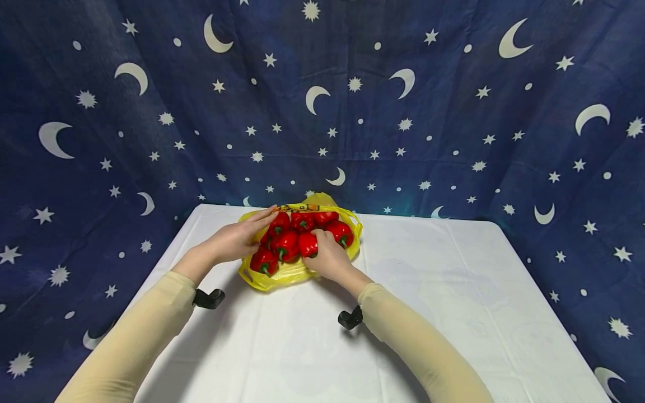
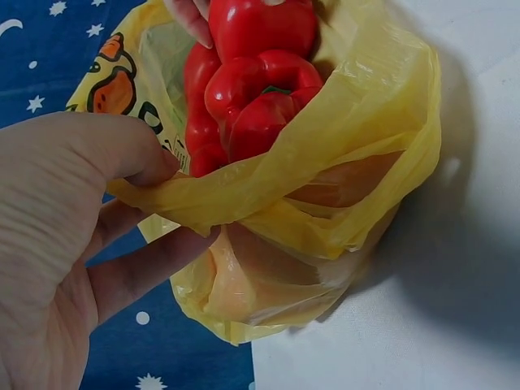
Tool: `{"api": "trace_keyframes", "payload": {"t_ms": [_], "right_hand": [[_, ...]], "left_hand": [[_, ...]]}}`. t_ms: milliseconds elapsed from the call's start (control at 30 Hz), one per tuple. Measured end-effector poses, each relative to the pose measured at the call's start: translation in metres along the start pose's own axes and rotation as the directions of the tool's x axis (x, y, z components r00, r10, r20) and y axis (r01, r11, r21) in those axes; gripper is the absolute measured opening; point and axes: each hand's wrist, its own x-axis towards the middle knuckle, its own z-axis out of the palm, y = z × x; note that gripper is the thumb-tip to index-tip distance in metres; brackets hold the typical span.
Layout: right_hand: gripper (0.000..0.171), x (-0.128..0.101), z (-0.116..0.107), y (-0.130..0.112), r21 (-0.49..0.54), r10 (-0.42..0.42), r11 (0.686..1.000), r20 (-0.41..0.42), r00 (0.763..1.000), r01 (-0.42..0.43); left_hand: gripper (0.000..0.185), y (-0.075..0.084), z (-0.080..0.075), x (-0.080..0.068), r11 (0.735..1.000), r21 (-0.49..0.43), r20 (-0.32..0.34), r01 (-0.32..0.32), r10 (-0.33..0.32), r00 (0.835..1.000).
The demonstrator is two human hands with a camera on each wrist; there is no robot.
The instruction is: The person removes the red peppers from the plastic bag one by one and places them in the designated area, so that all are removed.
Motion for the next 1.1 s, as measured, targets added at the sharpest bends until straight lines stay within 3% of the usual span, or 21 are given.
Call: {"api": "trace_keyframes", "payload": {"t_ms": [167, 333, 800, 1100], "right_hand": [[0.074, -0.001, 0.000, 0.001, 0.098, 0.018, 0.995, 0.012, 1.000, -0.019], [0.086, 0.001, -0.001, 0.002, 0.162, 0.065, 0.985, 0.020, 0.998, -0.068], [0.084, 0.002, 0.000, 0.004, 0.241, 0.098, 0.966, 0.008, 0.995, -0.097], [0.084, -0.004, -0.013, -0.001, 0.307, 0.111, 0.946, 0.004, 0.994, -0.107]], "left_hand": [[0.094, 0.000, 0.001, 0.001, 1.000, -0.008, 0.002, -0.003, 0.003, 1.000], [0.095, 0.001, 0.002, 0.001, 1.000, -0.006, -0.001, 0.001, -0.001, 1.000], [0.096, 0.000, 0.004, 0.001, 1.000, -0.031, -0.013, -0.002, 0.002, 1.000], [0.097, 0.000, 0.004, 0.001, 0.999, -0.044, -0.014, 0.005, -0.006, 1.000]]}}
